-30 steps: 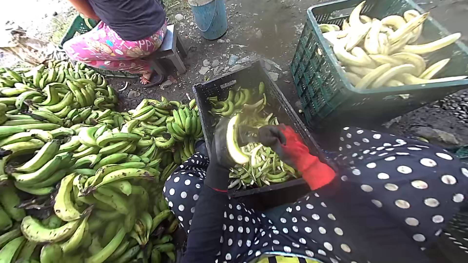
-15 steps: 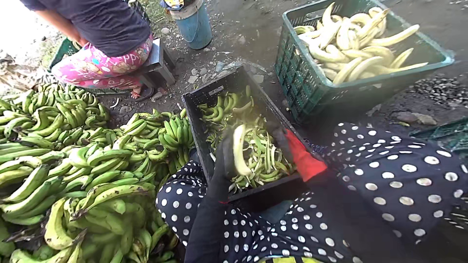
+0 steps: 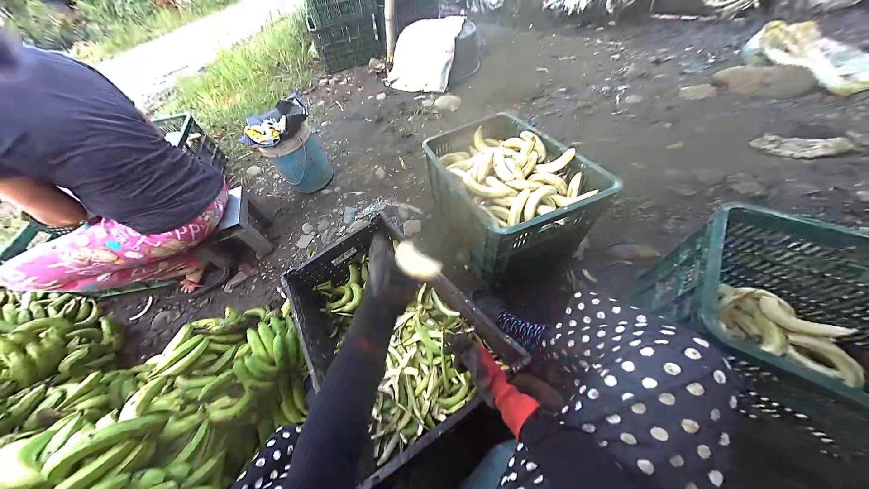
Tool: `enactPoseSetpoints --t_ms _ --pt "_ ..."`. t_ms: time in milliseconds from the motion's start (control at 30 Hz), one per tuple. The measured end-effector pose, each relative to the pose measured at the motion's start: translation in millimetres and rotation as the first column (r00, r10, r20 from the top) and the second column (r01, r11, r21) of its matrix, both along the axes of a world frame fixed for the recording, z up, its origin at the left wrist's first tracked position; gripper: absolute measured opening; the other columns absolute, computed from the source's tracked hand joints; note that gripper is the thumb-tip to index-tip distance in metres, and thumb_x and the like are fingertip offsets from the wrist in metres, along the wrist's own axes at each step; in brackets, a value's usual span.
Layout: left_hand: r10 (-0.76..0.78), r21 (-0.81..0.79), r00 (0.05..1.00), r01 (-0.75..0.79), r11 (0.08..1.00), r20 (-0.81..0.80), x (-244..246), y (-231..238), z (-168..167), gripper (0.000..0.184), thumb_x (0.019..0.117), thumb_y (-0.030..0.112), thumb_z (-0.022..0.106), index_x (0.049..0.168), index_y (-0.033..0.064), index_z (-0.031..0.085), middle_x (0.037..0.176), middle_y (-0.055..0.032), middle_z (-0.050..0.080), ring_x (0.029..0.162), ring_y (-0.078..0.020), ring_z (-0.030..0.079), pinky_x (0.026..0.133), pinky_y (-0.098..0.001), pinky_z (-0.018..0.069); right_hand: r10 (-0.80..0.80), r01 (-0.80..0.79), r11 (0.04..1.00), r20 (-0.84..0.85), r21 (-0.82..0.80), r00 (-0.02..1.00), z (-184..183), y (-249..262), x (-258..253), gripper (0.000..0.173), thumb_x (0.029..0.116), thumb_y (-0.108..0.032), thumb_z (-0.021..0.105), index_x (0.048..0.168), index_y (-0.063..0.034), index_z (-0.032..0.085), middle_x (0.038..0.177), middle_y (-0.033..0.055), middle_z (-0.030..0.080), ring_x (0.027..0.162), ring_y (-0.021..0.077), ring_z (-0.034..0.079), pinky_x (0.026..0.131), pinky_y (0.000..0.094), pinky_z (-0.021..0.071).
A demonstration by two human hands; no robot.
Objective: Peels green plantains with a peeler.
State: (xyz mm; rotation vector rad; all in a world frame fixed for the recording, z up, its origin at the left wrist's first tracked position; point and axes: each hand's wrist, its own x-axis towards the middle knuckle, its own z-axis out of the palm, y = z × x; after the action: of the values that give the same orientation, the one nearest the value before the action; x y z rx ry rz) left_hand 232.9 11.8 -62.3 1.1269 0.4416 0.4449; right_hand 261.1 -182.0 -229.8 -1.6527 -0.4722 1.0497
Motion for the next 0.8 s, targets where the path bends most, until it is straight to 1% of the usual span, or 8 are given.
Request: enactPoseSetpoints --t_ms 67,167,267,367,433,500,700,800 --pt "0.087 -0.082 0.996 -0.089 0.993 -0.025 49 7 37 0.075 0.1003 0.07 0.016 0.109 0.0108 0.061 0.086 -0.0049 0.067 0.077 -0.0148 0.066 0.069 -0.0346 0.057 0.016 -0.016 1.0 -0.013 -0.025 1.0 0 2 -1 0.037 0.1061 -0.02 0.044 0.136 -0.0044 0.06 0.107 0.0061 0.069 0.076 0.0091 0.059 0.073 0.0295 0.051" --pt "0.147 -0.08 0.98 -0.159 0.984 -0.138 73 5 43 0.069 0.1042 0.065 0.026 0.129 0.0053 0.049 0.098 -0.0134 0.062 0.084 -0.024 0.064 0.077 -0.0419 0.0566 0.036 -0.035 0.998 0.024 -0.055 0.999 -7 4 1 0.039 0.1092 -0.029 0.04 0.131 -0.0046 0.062 0.103 0.0078 0.067 0.078 0.0131 0.06 0.076 0.0342 0.0519" --pt "0.069 0.077 0.971 -0.052 0.996 -0.23 27 16 8 0.069 0.1042 0.063 0.03 0.138 0.0055 0.048 0.109 -0.0165 0.066 0.093 -0.0265 0.068 0.083 -0.044 0.0579 0.084 -0.073 0.986 0.064 -0.149 0.994 -13 8 0 0.038 0.1093 -0.03 0.044 0.13 -0.0051 0.063 0.107 0.0128 0.068 0.087 0.0195 0.064 0.083 0.0406 0.0533" --pt "0.176 0.143 0.869 -0.123 0.982 -0.462 -59 38 -4 0.066 0.1084 0.054 0.026 0.147 0.0029 0.041 0.12 -0.022 0.063 0.099 -0.0299 0.068 0.086 -0.0442 0.057 0.164 -0.14 0.96 0.084 -0.241 0.983 -15 9 0 0.042 0.1092 -0.035 0.044 0.136 -0.0071 0.061 0.12 0.0163 0.068 0.102 0.0262 0.067 0.095 0.0479 0.0519" --pt "0.32 0.139 0.78 -0.292 0.946 -0.537 -126 51 -4 0.061 0.11 0.049 0.023 0.141 -0.0004 0.042 0.117 -0.0218 0.063 0.098 -0.03 0.067 0.085 -0.0454 0.0562 0.223 -0.182 0.939 0.114 -0.29 0.968 -12 8 -1 0.044 0.1088 -0.037 0.045 0.137 -0.0086 0.062 0.125 0.0166 0.068 0.11 0.0294 0.066 0.1 0.0519 0.0498" --pt "0.504 0.148 0.7 -0.505 0.85 -0.506 -198 58 2 0.054 0.1094 0.049 0.021 0.125 0.0037 0.046 0.098 -0.0133 0.063 0.084 -0.0251 0.067 0.076 -0.0438 0.0574 0.313 -0.243 0.906 0.162 -0.347 0.936 -3 8 -2 0.044 0.1092 -0.035 0.044 0.139 -0.0081 0.06 0.132 0.0186 0.065 0.122 0.033 0.062 0.106 0.056 0.0457" --pt "0.826 0.051 0.528 -0.836 0.547 -0.2 -392 17 13 0.063 0.1081 0.052 0.006 0.075 0.0196 0.05 0.061 0.0031 0.056 0.062 -0.0133 0.061 0.065 -0.0338 0.0554 0.464 -0.272 0.811 0.286 -0.518 0.838 0 9 -7 0.046 0.1085 -0.035 0.046 0.146 -0.0105 0.055 0.143 0.0194 0.059 0.134 0.0375 0.056 0.111 0.0617 0.0407" --pt "0.884 -0.002 0.393 -0.914 0.406 -0.254 -425 -14 6 0.058 0.1089 0.05 0.011 0.078 0.0179 0.049 0.063 0.002 0.054 0.062 -0.0142 0.058 0.065 -0.034 0.0536 0.494 -0.249 0.794 0.351 -0.554 0.795 -8 10 -11 0.046 0.1076 -0.036 0.048 0.146 -0.012 0.056 0.142 0.0202 0.06 0.132 0.04 0.057 0.108 0.0664 0.0408"
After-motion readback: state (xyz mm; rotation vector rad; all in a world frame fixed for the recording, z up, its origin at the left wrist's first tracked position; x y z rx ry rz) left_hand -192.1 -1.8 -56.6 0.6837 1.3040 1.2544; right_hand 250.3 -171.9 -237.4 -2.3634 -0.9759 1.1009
